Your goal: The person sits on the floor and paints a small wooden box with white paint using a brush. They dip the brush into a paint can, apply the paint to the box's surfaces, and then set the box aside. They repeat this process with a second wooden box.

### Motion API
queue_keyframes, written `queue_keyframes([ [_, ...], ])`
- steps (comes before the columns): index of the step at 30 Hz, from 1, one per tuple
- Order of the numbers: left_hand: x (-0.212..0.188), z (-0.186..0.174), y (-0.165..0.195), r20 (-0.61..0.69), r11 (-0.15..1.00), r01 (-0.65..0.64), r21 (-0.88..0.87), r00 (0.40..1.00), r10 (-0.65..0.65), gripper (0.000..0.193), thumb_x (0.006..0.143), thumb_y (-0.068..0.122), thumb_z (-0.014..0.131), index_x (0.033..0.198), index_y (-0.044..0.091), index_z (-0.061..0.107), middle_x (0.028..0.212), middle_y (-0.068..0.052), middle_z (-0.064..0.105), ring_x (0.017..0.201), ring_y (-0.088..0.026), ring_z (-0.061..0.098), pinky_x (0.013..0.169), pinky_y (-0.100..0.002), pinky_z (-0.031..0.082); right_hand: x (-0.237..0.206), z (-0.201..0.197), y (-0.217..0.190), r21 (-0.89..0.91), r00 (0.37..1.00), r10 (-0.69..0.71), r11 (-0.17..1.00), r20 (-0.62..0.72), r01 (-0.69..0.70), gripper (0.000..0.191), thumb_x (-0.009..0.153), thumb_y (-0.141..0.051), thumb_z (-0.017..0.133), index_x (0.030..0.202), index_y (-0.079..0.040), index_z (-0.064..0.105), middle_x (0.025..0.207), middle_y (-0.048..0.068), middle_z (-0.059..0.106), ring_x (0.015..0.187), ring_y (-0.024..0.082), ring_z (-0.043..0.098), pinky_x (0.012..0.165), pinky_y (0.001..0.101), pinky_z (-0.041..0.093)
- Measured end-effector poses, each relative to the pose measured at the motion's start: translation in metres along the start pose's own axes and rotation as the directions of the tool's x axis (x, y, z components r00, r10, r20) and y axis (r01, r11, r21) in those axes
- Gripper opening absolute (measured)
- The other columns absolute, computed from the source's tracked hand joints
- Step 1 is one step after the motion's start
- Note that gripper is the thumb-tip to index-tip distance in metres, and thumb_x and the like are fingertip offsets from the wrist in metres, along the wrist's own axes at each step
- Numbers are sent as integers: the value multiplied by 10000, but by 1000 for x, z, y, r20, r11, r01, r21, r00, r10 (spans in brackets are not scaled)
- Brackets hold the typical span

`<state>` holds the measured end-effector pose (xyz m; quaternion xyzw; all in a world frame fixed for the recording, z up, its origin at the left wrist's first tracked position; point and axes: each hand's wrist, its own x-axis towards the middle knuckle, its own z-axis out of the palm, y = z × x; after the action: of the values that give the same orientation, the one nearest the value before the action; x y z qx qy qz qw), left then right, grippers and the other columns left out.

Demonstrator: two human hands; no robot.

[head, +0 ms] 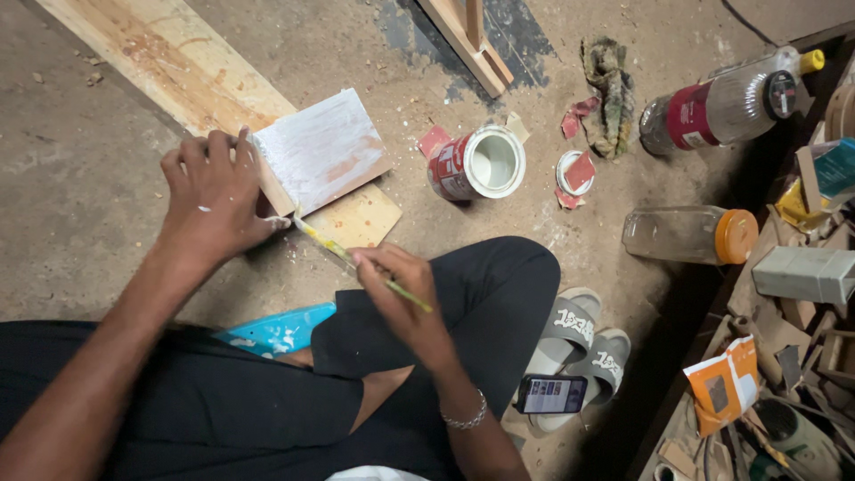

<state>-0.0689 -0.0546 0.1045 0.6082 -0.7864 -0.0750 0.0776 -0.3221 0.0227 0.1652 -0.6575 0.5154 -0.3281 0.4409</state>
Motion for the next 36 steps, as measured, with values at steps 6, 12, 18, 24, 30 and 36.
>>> queue_keyframes([
  [6, 1, -5, -9, 14, 996, 2, -85, 1000, -1, 1076, 653, 553, 868, 1439, -94, 518, 1310, -271, 519, 1193, -477, 437, 1005, -593, 289, 8, -17, 9, -343, 903, -138, 939, -406, -11, 165, 1009, -65, 619, 1119, 25, 704, 904, 150, 663, 740, 199, 654, 645, 298, 495],
  [12, 0, -7, -7, 17, 998, 1, -63, 1000, 0, 1040, 677, 519, 858, 1461, -76, 523, 1311, -274, 524, 1241, -476, 427, 1027, -586, 287, 3, -11, 0, -230, 986, -41, 973, -162, 2, 137, 957, -75, 675, 1047, 7, 738, 769, 114, 643, 625, 181, 595, 591, 305, 469],
  [18, -2, -4, -8, 34, 998, 18, -67, 999, -16, 1032, 668, 534, 868, 1422, -80, 523, 1348, -283, 509, 1271, -478, 403, 1020, -606, 275, -9, -54, -7, -236, 842, -112, 972, -528, -19, 114, 1021, -77, 646, 1019, -3, 732, 876, 49, 686, 770, 116, 634, 693, 286, 505],
  [24, 0, -2, -10, 46, 999, 20, -44, 999, -18, 1046, 630, 468, 882, 1447, -76, 520, 1378, -273, 495, 1286, -463, 400, 1025, -588, 286, -7, -104, 12, -429, 523, -264, 875, -811, -224, 121, 1074, -74, 677, 1040, -24, 782, 858, 76, 664, 822, 174, 614, 729, 322, 471],
  [30, -3, -3, -7, 43, 996, 18, -85, 999, -14, 968, 687, 545, 873, 1355, -74, 545, 1398, -267, 491, 1295, -471, 404, 1029, -618, 287, 25, -98, 69, -657, 752, -365, 744, -550, -119, 118, 983, -140, 742, 1034, -39, 776, 948, 71, 716, 921, 193, 604, 800, 382, 503],
  [36, -4, 0, -9, 23, 997, 41, -68, 999, -39, 1060, 633, 530, 883, 1425, -73, 518, 1370, -263, 498, 1272, -474, 409, 1010, -614, 292, 16, -114, 85, -171, 564, 27, 940, -826, -295, 283, 1039, -241, 709, 890, -10, 778, 781, 36, 678, 731, 123, 546, 677, 345, 448],
])
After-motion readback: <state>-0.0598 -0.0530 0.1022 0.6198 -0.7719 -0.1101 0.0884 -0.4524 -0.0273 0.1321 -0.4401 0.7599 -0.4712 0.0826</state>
